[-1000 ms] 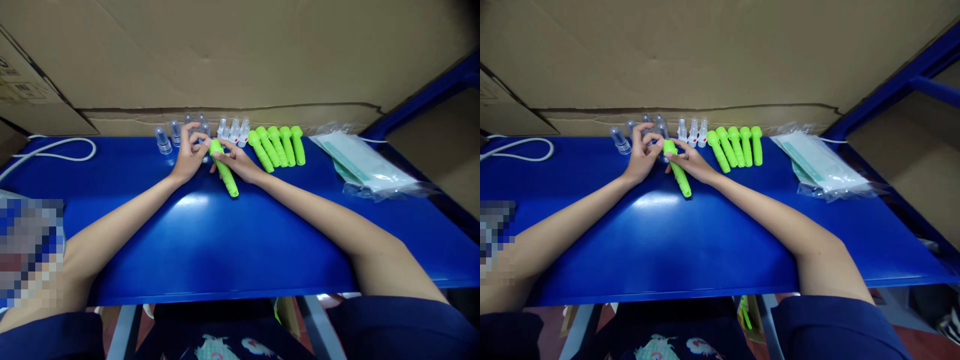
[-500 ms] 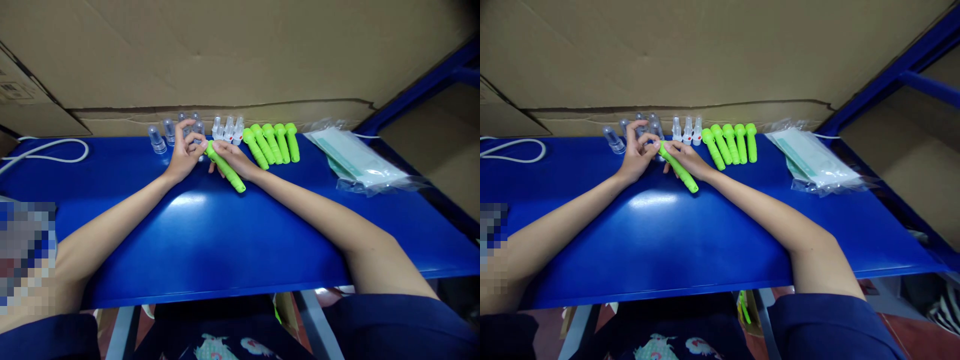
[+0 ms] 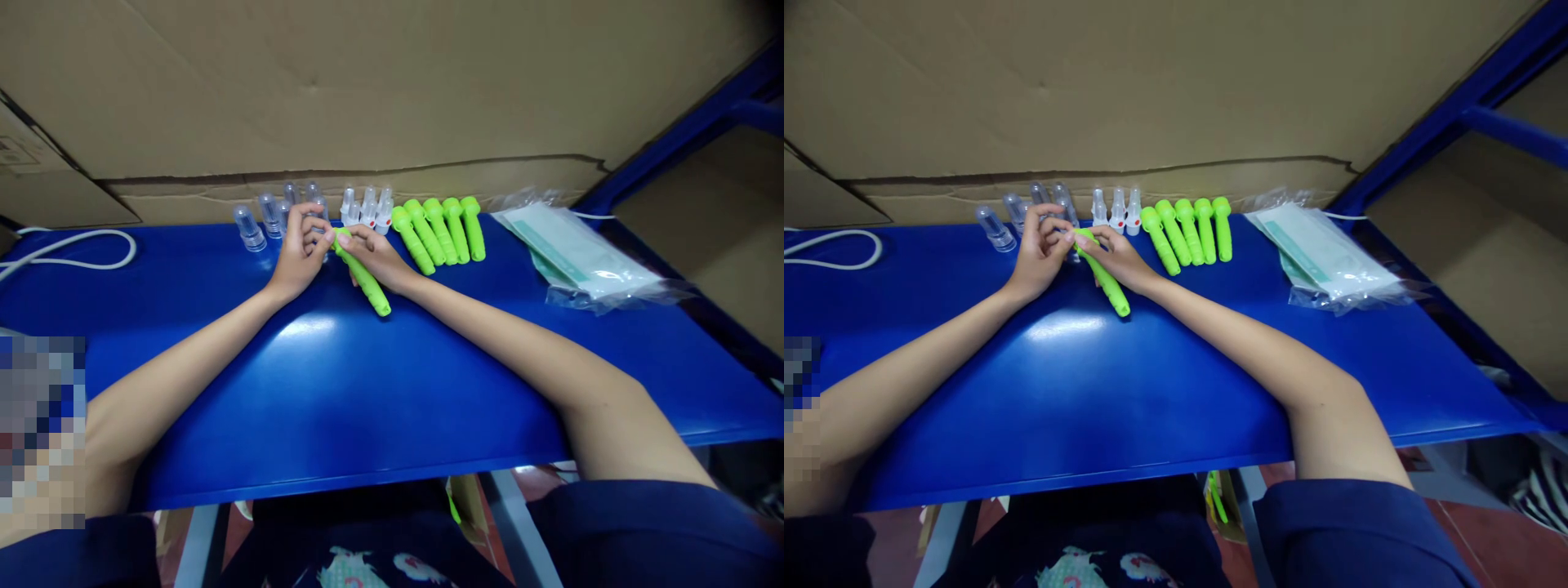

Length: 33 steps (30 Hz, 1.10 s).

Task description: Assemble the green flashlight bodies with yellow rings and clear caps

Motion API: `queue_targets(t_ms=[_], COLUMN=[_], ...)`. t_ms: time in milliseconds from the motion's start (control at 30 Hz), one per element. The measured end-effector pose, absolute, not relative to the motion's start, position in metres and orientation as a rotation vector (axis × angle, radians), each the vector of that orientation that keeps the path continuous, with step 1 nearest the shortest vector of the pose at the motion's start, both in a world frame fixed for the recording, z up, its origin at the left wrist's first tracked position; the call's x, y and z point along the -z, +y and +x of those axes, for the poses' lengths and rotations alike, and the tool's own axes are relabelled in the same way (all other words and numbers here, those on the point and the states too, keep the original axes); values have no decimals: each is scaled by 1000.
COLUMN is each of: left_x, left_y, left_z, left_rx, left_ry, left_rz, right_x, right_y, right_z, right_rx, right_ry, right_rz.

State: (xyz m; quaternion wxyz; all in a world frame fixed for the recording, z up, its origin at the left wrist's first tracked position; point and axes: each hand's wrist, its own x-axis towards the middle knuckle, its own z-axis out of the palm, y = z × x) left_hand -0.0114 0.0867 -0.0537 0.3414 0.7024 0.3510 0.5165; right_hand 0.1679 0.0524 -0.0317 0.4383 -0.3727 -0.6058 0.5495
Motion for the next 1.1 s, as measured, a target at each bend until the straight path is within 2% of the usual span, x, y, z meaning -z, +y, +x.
queue_targets(t_ms=[467,1100], left_x=[62,62], left_y=[99,97], left_z=[-18,-12], left_rx=[-1350,-1480], left_ry=[924,899], left_rz=[1730,1723], right_x=[24,37], right_y=[56,63], right_z=[167,172], right_rx=[-1610,-1565], right_ry=[-1290,-1401], right_rz=[-928,-864])
